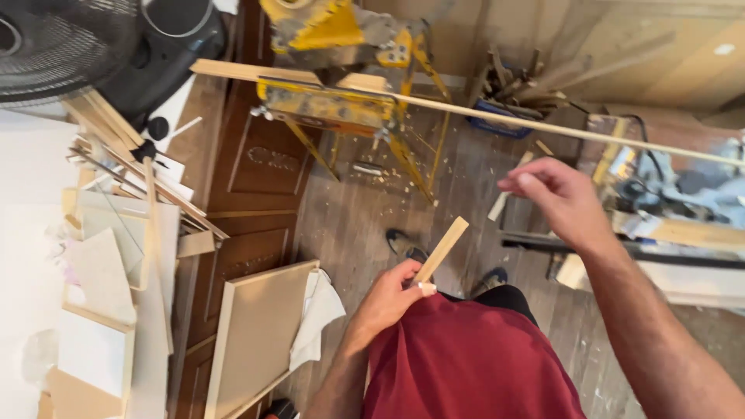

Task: Cutting thin wooden strips to specific lengths using a manual miter trimmer for framing or model making.

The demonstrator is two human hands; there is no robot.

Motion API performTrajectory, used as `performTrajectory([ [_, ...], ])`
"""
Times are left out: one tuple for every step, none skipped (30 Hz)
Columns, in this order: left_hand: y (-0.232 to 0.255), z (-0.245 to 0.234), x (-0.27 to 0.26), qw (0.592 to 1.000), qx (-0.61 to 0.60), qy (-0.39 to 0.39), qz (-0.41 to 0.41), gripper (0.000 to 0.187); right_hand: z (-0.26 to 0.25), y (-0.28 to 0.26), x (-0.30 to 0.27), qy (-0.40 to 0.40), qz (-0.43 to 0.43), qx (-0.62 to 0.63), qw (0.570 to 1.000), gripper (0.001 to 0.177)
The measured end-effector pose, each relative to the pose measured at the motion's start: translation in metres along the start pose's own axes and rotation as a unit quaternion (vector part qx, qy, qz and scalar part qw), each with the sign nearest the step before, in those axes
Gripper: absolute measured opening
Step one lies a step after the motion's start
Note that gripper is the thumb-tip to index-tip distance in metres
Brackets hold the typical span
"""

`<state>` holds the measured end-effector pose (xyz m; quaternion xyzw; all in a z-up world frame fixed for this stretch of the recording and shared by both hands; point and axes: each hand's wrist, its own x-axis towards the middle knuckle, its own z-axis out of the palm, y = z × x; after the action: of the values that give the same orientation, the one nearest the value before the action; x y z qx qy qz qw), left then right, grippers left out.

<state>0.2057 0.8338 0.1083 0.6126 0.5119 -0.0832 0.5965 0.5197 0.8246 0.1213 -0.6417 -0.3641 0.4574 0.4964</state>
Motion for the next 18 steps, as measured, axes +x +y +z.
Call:
performTrajectory([
  [-0.011,-0.016,0.003,0.998,-0.035,0.039,0.03,0.027,0.017,0.003,0.026,-0.007,-0.029,-0.097,0.995,0.015],
  [-0.022,-0.031,0.004,0.993,-0.069,0.07,0.06,0.027,0.033,0.008,0.047,-0.009,-0.052,-0.192,0.98,0.018],
  [-0.023,-0.056,0.002,0.994,-0.069,0.067,0.059,0.027,0.047,0.021,0.075,-0.007,-0.05,-0.193,0.98,0.018],
  [-0.023,-0.08,-0.002,0.99,-0.088,0.088,0.069,0.024,0.059,0.033,0.102,-0.013,-0.067,-0.275,0.959,0.023],
  [-0.023,-0.102,-0.005,0.985,-0.108,0.108,0.079,0.022,0.07,0.045,0.128,-0.02,-0.083,-0.355,0.931,0.028],
  [-0.022,-0.122,-0.008,0.985,-0.107,0.105,0.084,0.022,0.081,0.053,0.148,-0.014,-0.084,-0.357,0.93,0.028],
  [-0.019,-0.14,-0.011,0.987,-0.073,0.13,0.053,0.017,0.089,0.062,0.169,-0.033,-0.098,-0.393,0.914,0.036],
  [-0.017,-0.158,-0.016,0.987,-0.04,0.153,0.02,0.021,0.097,0.071,0.187,-0.053,-0.11,-0.427,0.896,0.044],
  [-0.02,-0.174,-0.01,0.988,-0.04,0.149,0.022,0.021,0.102,0.071,0.204,-0.05,-0.107,-0.429,0.896,0.044],
  [-0.025,-0.186,-0.008,0.986,-0.005,0.161,0.045,0.021,0.107,0.074,0.214,-0.081,-0.079,-0.456,0.883,0.06],
  [-0.031,-0.198,-0.005,0.982,0.03,0.172,0.068,0.021,0.112,0.078,0.224,-0.112,-0.051,-0.481,0.868,0.077],
  [-0.029,-0.208,-0.003,0.983,0.03,0.169,0.069,0.021,0.116,0.073,0.23,-0.111,-0.047,-0.482,0.868,0.077],
  [-0.026,-0.218,0.0,0.987,0.055,0.143,0.052,0.02,0.118,0.068,0.237,-0.149,0.028,-0.505,0.85,0.074],
  [-0.023,-0.226,0.003,0.989,0.08,0.118,0.035,0.019,0.12,0.065,0.243,-0.186,0.103,-0.524,0.825,0.072],
  [-0.023,-0.233,0.011,0.99,0.079,0.114,0.035,0.019,0.121,0.05,0.246,-0.185,0.107,-0.524,0.824,0.072],
  [-0.024,-0.237,0.019,0.984,0.087,0.118,0.098,0.012,0.122,0.036,0.248,-0.197,0.137,-0.504,0.83,0.076],
  [-0.024,-0.241,0.028,0.975,0.094,0.122,0.16,0.022,0.122,0.022,0.25,-0.208,0.167,-0.483,0.834,0.086],
  [-0.02,-0.247,0.036,0.976,0.091,0.119,0.157,0.022,0.119,0.019,0.255,-0.21,0.171,-0.484,0.832,0.086],
])
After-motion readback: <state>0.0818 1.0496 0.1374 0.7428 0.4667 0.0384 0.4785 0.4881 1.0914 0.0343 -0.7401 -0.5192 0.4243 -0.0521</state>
